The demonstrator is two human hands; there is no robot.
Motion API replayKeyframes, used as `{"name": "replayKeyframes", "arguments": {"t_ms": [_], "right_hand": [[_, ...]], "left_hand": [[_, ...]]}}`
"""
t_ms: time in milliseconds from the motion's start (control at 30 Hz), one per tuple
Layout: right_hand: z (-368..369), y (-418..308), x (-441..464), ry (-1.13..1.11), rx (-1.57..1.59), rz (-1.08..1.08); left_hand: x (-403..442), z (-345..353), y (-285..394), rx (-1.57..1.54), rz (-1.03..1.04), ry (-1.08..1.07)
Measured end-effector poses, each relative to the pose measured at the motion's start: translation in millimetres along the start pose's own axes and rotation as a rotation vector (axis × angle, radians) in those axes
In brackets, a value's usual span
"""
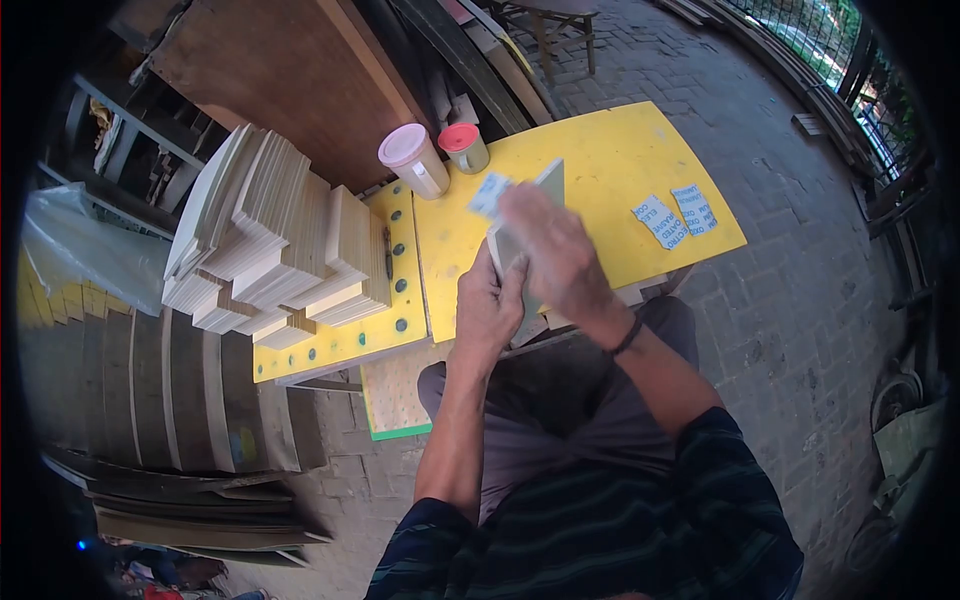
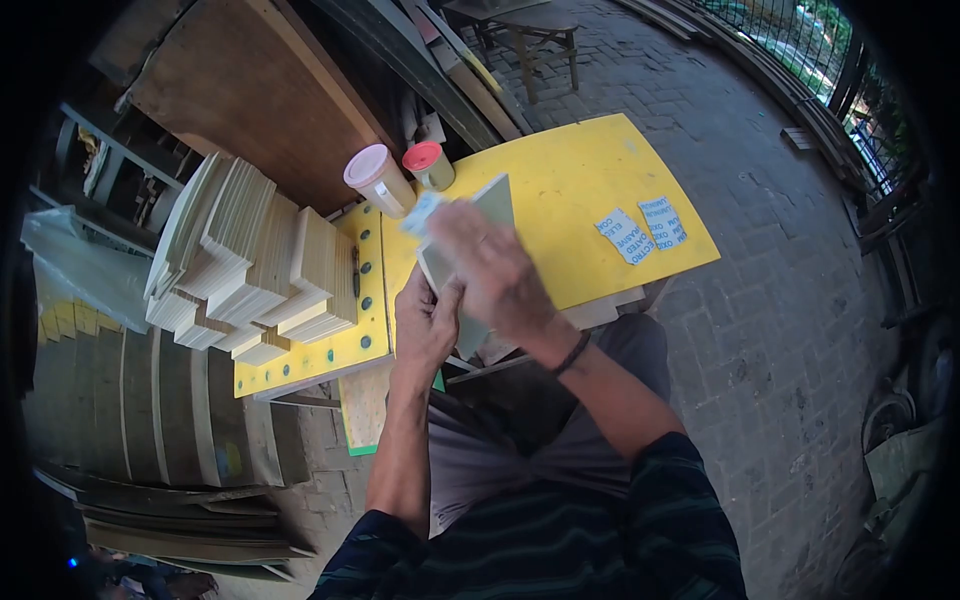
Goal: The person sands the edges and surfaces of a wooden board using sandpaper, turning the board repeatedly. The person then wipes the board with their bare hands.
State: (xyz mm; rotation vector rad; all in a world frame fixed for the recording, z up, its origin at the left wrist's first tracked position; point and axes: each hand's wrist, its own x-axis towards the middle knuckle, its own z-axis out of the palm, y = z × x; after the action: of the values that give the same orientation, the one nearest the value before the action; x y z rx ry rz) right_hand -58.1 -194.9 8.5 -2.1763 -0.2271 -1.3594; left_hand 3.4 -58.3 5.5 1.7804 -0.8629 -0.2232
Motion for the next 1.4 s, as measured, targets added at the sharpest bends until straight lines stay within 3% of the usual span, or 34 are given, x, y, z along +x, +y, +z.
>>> {"name": "replayKeyframes", "arguments": {"t_ms": [67, 167, 267, 400, 467, 633, 733, 800, 867, 1100, 1167, 1267, 1400], "right_hand": [[3.4, 34.1, 2.1, 0.056, -0.229, 0.164], [1.0, 24.8, -2.7, 0.030, -0.210, 0.141], [-1.0, -32.2, -5.9, -0.079, -0.086, 0.015], [6.4, 27.7, -7.6, -0.003, -0.086, 0.042], [5.8, 48.9, 1.3, 0.040, -0.219, 0.242], [4.0, -19.1, -4.4, -0.043, -0.125, 0.079], [5.7, 9.9, -7.8, -0.008, -0.122, 0.097], [6.5, 37.6, -6.0, -0.005, -0.208, 0.158], [4.4, 50.3, -3.3, -0.077, -0.151, 0.468], [-24.0, 5.8, -5.3, 0.113, -0.249, 0.351], [-36.0, -20.1, 1.7, -0.113, -0.139, 0.064], [-34.3, -52.0, 5.1, -0.209, -0.132, -0.077], [-35.8, 18.0, 5.9, -0.115, -0.208, 0.096]], "left_hand": [[-0.5, 2.9, 10.4, -0.043, -0.002, 0.041], [0.6, 5.4, 9.2, -0.036, 0.006, 0.045], [-0.9, 4.6, -8.0, -0.096, 0.106, 0.066], [-1.1, 1.1, 1.7, -0.107, -0.001, 0.039], [-3.5, 3.2, -1.0, -0.178, -0.021, 0.083], [-6.0, 5.2, -11.4, -0.188, 0.026, 0.131], [-10.0, 0.3, -10.1, -0.208, 0.018, 0.136], [-10.3, 0.1, -6.6, -0.223, -0.024, 0.118], [-11.9, 1.1, -5.8, -0.196, -0.014, 0.143], [-20.2, 6.8, -6.1, -0.115, 0.033, 0.150], [-19.3, 10.2, 1.4, -0.118, 0.046, 0.114], [-24.0, 7.4, 4.6, 0.121, 0.166, 0.037], [-18.3, 16.9, 19.2, -0.016, 0.005, 0.091]]}}
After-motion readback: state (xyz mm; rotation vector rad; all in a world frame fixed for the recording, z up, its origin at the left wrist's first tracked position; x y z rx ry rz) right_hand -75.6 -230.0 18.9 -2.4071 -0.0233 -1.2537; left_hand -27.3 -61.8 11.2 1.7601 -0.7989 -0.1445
